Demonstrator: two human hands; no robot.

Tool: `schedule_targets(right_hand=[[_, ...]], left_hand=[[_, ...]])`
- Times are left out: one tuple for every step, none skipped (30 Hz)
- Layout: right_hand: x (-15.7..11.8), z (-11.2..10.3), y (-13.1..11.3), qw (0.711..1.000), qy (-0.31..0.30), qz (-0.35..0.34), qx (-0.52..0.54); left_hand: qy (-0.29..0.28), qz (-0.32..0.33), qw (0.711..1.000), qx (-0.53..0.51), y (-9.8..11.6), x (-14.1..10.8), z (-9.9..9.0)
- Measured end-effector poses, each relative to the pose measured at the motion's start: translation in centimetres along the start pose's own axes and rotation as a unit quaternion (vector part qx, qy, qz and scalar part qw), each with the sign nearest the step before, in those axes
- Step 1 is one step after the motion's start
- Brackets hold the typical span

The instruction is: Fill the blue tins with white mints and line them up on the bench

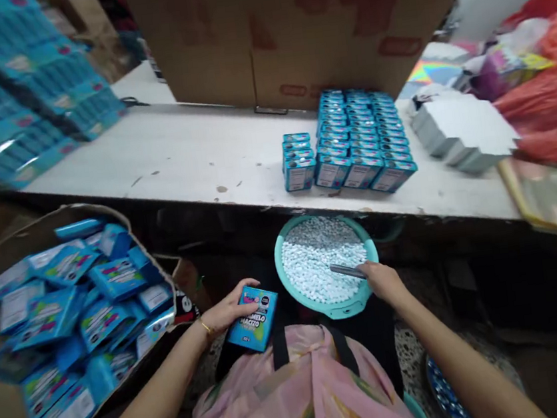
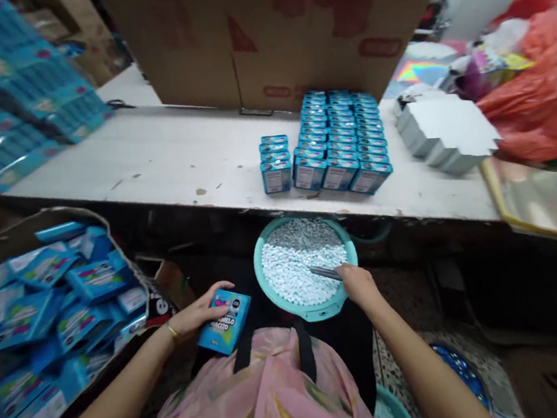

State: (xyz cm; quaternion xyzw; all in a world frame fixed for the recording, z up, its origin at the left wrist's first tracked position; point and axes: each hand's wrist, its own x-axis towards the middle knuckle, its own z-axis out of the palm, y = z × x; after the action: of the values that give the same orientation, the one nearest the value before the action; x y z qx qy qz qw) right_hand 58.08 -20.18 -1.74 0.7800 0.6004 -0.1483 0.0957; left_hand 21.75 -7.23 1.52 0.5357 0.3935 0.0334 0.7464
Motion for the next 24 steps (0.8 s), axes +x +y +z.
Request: schedule_targets(right_hand=[[0.2,0.0,-0.1,1.0,0.005,0.0,-0.007],[0.3,0.0,-0.3,1.0,0.012,0.0,-0.015],[0.6,0.0,-0.3,1.0,0.019,0.001,-0.023],[0.8,0.0,-0.4,0.999,0.023,0.0,-0.029],[1.0,0.0,-0.3,0.999,0.027,-0.002,-0.034],[1.2,0.1,-0.3,0.999,0.03,-0.004,-0.037],[1.4,0.3,-0.2,0.999,0.034,-0.007,-0.036],[1.6,0.5,-0.3,0.999,0.04,-0.011,-0.032],[1.9,0.9,-0.4,0.999,0.046,-0.014,-0.024],[2.2,1.4,-0.8,0.999,0.047,-0.014,-0.012],[2.7,2.0,-1.4,0.999,0.045,-0.009,0.007],[3.2,2.6,-2.2,0.999,0.043,0.002,0.031],[3.8,3.3,-3.1,0.997,0.043,0.019,0.062],[4.5,3.9,-4.2,0.993,0.046,0.039,0.103],[5.3,4.5,-5.3,0.986,0.051,0.056,0.146],[6.0,4.9,-6.3,0.978,0.058,0.069,0.187],[6.6,5.2,-7.2,0.97,0.064,0.077,0.221],[7.2,5.5,-7.9,0.964,0.065,0.08,0.247],[7.6,5.7,-8.4,0.959,0.062,0.08,0.263],[7.9,5.8,-8.6,0.957,0.058,0.077,0.274],[8.1,5.9,-8.6,0.955,0.051,0.075,0.283],[8.2,6.1,-8.5,0.951,0.044,0.073,0.296],[8.3,6.2,-8.2,0.947,0.039,0.069,0.311],[8.3,6.2,-7.8,0.942,0.036,0.063,0.326]], left_hand=[[-0.005,0.002,1.0,0.026,0.0,0.8,0.3],[-0.008,0.015,0.998,0.066,0.1,1.5,0.7],[-0.01,0.034,0.992,0.118,0.3,2.1,1.0],[-0.008,0.06,0.982,0.179,0.4,2.6,1.4],[-0.003,0.085,0.966,0.245,0.5,3.1,1.7],[0.001,0.103,0.945,0.31,0.4,3.5,2.0],[0.001,0.11,0.921,0.372,0.2,3.8,2.3],[-0.004,0.103,0.898,0.427,0.0,4.1,2.4],[-0.011,0.083,0.879,0.47,-0.3,4.3,2.6],[-0.019,0.056,0.864,0.499,-0.6,4.4,2.6],[-0.023,0.03,0.857,0.514,-0.9,4.4,2.6],[-0.021,0.011,0.857,0.514,-1.0,4.3,2.5],[-0.018,-0.001,0.866,0.5,-1.1,4.1,2.2],[-0.02,-0.007,0.881,0.473,-1.0,3.9,1.9],[-0.026,-0.009,0.902,0.432,-0.8,3.6,1.6],[-0.036,-0.007,0.926,0.375,-0.6,3.2,1.2],[-0.048,-0.002,0.953,0.301,-0.4,2.8,0.8],[-0.057,0.003,0.976,0.21,-0.2,2.4,0.5],[-0.06,0.009,0.992,0.108,0.0,2.0,0.3],[-0.055,0.017,0.998,0.004,0.1,1.7,0.3],[-0.046,0.024,0.995,-0.09,0.1,1.5,0.3],[-0.037,0.031,0.985,-0.165,0.1,1.4,0.5],[-0.029,0.035,0.976,-0.214,0.2,1.5,0.9],[-0.021,0.038,0.97,-0.239,0.2,1.8,1.3]])
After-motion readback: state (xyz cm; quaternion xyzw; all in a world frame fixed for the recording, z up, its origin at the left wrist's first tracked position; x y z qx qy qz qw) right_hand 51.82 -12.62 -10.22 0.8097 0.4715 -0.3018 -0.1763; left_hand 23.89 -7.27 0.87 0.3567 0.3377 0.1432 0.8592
